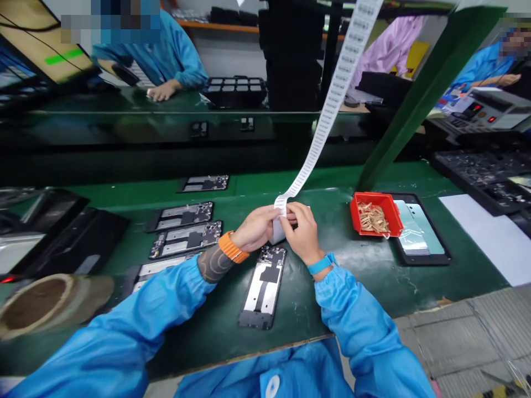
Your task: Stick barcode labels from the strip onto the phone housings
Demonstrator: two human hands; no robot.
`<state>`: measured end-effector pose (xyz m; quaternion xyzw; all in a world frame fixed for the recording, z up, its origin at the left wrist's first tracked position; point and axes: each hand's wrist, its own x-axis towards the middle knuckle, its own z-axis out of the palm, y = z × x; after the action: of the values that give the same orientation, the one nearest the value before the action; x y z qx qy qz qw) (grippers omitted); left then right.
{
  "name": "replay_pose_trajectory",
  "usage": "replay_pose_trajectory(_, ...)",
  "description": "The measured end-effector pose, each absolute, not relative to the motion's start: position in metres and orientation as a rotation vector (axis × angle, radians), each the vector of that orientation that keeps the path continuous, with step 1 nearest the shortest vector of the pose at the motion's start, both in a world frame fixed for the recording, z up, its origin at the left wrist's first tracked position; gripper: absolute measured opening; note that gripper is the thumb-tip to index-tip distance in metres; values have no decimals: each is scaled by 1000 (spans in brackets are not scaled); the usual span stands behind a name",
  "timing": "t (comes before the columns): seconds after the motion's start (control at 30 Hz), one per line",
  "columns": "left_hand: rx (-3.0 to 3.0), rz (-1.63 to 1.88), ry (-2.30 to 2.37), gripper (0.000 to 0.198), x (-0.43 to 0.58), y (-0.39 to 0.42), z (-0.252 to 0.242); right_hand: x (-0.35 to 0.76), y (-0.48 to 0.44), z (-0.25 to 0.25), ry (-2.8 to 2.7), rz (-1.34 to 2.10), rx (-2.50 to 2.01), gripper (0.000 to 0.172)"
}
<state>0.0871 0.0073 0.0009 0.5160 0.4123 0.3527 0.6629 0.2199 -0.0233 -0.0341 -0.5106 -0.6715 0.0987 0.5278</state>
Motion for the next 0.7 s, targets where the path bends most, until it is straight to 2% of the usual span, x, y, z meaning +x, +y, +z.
replay_pose_trajectory(0.1, 712, 860, 745, 25, 91, -2, 13, 224, -27, -30, -1619, 70, -1217, 33)
replay_pose_trajectory(0.27, 470, 812, 794, 28, 94, 0, 29, 234, -24, -25, -1809, -47, -1106, 23)
replay_pose_trajectory(0.53, 501, 760, 882, 29, 104, 2, 17, 246, -22, -34, -1934, -128, -1132, 18)
replay_pose_trajectory(0.7, 835, 708, 959, 29, 109, 18, 9, 244, -25, -31, -1828, -193, -1078, 13)
